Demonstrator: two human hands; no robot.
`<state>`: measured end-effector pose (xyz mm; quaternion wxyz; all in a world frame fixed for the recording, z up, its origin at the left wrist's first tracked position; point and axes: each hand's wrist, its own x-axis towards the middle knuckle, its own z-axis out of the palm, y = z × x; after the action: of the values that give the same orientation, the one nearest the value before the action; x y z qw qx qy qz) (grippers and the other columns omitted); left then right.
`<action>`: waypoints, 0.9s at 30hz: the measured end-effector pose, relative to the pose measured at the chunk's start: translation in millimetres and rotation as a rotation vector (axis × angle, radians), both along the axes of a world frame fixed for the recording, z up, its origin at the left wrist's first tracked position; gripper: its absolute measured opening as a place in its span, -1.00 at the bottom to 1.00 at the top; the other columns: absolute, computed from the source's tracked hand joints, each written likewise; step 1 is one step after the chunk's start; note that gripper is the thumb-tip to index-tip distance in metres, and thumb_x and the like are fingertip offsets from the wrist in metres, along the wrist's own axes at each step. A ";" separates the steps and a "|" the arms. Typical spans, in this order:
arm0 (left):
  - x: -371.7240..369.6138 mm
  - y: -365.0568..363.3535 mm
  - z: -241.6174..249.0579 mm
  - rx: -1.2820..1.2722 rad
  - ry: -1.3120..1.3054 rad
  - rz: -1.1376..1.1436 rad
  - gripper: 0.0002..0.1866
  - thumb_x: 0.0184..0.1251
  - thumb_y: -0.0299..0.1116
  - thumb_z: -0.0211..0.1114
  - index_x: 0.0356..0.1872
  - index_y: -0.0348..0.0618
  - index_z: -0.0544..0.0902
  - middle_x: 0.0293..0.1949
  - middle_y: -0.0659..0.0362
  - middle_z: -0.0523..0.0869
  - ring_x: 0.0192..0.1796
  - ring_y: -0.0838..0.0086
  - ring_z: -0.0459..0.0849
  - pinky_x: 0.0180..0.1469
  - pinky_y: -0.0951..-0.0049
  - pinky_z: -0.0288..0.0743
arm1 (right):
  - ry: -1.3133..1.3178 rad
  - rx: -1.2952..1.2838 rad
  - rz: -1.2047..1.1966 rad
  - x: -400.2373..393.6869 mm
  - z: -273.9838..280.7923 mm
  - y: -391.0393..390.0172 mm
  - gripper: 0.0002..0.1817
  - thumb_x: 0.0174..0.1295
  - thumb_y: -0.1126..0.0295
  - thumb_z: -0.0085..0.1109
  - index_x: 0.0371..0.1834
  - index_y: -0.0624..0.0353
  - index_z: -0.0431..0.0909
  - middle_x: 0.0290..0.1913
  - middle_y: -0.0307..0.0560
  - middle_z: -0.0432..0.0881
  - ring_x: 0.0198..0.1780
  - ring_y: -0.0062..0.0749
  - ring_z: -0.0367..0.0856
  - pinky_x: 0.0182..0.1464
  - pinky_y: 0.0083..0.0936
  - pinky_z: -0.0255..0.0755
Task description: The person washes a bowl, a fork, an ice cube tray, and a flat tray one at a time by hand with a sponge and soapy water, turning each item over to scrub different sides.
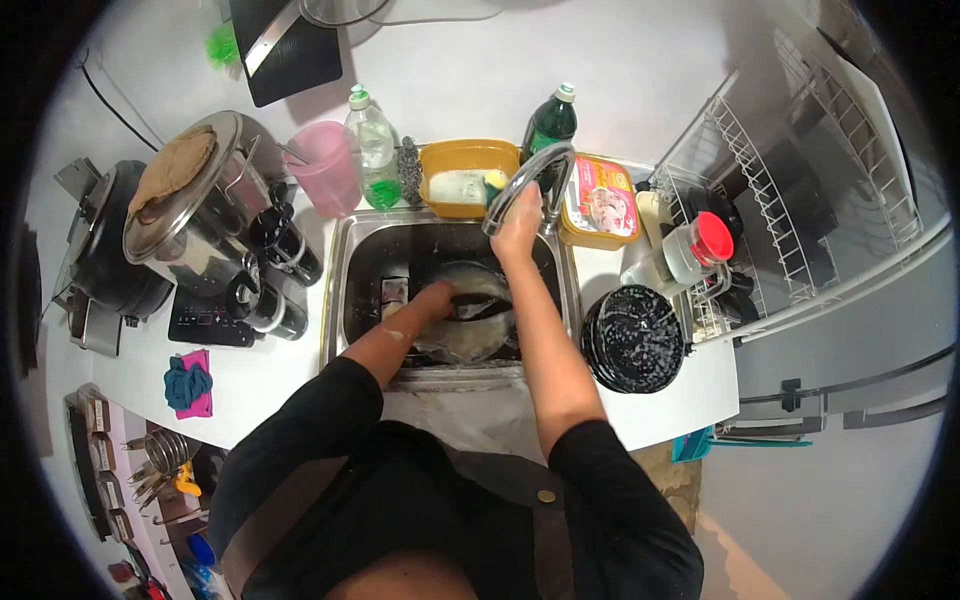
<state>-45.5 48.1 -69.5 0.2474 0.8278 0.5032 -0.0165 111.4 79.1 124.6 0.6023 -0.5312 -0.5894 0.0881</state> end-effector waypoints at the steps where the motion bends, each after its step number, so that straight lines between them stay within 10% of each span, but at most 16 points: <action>1: -1.3 -2.3 14.8 0.093 0.036 -0.060 -0.68 0.00 -0.40 0.18 -0.14 -0.14 0.57 -0.08 -0.02 0.56 -0.03 0.12 0.54 -0.03 0.20 0.45 | -0.172 0.169 0.022 -1.7 4.1 22.9 -0.75 -0.11 0.59 0.08 -0.30 0.24 0.34 -0.32 0.13 0.42 -0.23 0.07 0.42 -0.14 -0.22 0.30; 2: -2.2 -4.5 28.3 0.186 0.070 -0.117 -0.71 0.00 -0.43 0.16 -0.17 -0.14 0.56 -0.09 0.00 0.55 -0.03 0.13 0.54 -0.04 0.21 0.46 | -0.258 0.395 0.053 -5.0 5.6 50.7 -0.78 -0.10 0.67 -0.02 -0.34 0.23 0.34 -0.33 0.15 0.43 -0.26 0.08 0.42 -0.17 -0.24 0.31; 6: -18.3 -12.6 91.0 0.609 0.094 -0.281 -0.71 0.03 -0.49 0.15 -0.15 -0.08 0.47 -0.10 0.12 0.47 -0.03 0.21 0.49 -0.19 0.30 0.52 | -0.652 -0.242 0.200 0.5 -32.8 126.8 -0.87 0.04 0.44 -0.07 -0.41 0.17 0.49 -0.29 0.20 0.50 -0.20 0.07 0.50 -0.16 -0.17 0.34; 9: -36.2 -4.9 96.0 0.643 -0.003 0.023 -0.66 -0.01 -0.54 0.14 -0.12 -0.08 0.42 -0.13 0.07 0.41 -0.08 0.20 0.45 -0.26 0.28 0.50 | -1.218 -0.455 0.414 -1.5 -45.7 140.5 -0.78 0.01 0.41 -0.05 -0.40 0.11 0.63 -0.32 0.18 0.57 -0.17 0.03 0.55 -0.15 -0.22 0.38; 12: -44.4 -7.4 80.4 0.639 -0.352 0.596 -0.60 -0.03 -0.62 0.09 -0.08 -0.10 0.38 -0.11 0.00 0.39 -0.09 0.12 0.45 -0.29 0.29 0.50 | -1.004 -0.374 0.403 5.1 -24.3 134.7 -0.82 -0.01 0.44 -0.06 -0.48 0.11 0.60 -0.39 0.17 0.57 -0.21 0.00 0.55 -0.17 -0.22 0.39; 16: -41.0 -13.4 50.9 -0.408 -1.081 0.901 -0.48 -0.02 -0.73 -0.11 0.06 -0.15 0.28 0.03 0.04 0.37 0.01 0.16 0.45 -0.25 0.25 0.55 | -0.313 0.112 0.164 -11.4 14.2 56.7 -0.79 -0.19 0.43 0.17 -0.43 0.19 0.42 -0.43 0.16 0.50 -0.36 0.02 0.51 -0.24 -0.23 0.39; 19: -17.4 -41.8 77.6 -0.643 -1.403 1.049 -0.46 -0.02 -0.72 -0.16 0.09 -0.15 0.25 0.07 0.07 0.35 -0.03 0.22 0.49 -0.21 0.21 0.58 | 0.043 -0.254 0.251 -30.6 20.6 -27.3 -0.68 -0.29 0.51 0.20 -0.40 0.20 0.33 -0.54 -0.07 0.39 -0.50 -0.33 0.42 -0.33 -0.41 0.38; 20: -10.1 -48.4 84.3 -0.673 -1.483 1.010 -0.46 -0.03 -0.72 -0.16 0.08 -0.14 0.26 0.06 0.07 0.35 -0.05 0.22 0.50 -0.21 0.21 0.58 | 0.058 -0.486 0.253 -36.0 6.4 -42.4 -0.66 -0.21 0.41 0.23 -0.32 0.18 0.36 -0.34 0.05 0.51 -0.25 -0.10 0.55 -0.21 -0.32 0.41; 21: -3.1 -55.7 89.8 -0.705 -1.561 0.970 -0.47 -0.03 -0.72 -0.15 0.07 -0.13 0.26 0.04 0.07 0.35 -0.07 0.22 0.50 -0.20 0.21 0.59 | -0.264 -0.102 0.234 -31.7 -39.4 -36.2 -0.65 -0.25 0.44 0.25 -0.32 0.16 0.39 -0.29 0.11 0.52 -0.24 0.02 0.54 -0.21 -0.27 0.42; 26: 0.9 -81.1 76.1 -0.764 -1.638 0.892 -0.55 -0.03 -0.49 0.02 -0.01 0.00 0.31 -0.11 0.09 0.42 -0.13 0.25 0.52 -0.24 0.09 0.53 | -0.301 -0.489 0.197 -45.2 -88.9 -92.5 -0.71 -0.18 0.43 0.23 -0.31 0.24 0.50 -0.39 0.21 0.56 -0.26 0.07 0.54 -0.18 -0.20 0.41; 27: -16.4 -78.9 73.3 -0.942 -1.661 0.693 -0.57 0.06 -0.20 0.13 0.00 0.02 0.32 -0.18 0.12 0.46 -0.14 0.27 0.53 -0.22 0.09 0.49 | -0.216 -0.562 0.273 -48.0 -87.3 -105.1 -0.69 -0.16 0.43 0.23 -0.28 0.26 0.51 -0.37 0.19 0.57 -0.26 0.02 0.56 -0.17 -0.24 0.41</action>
<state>-61.9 -30.8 3.8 0.8110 0.2044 0.3270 0.4399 63.4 -25.9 37.3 0.3487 -0.5989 -0.6683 0.2704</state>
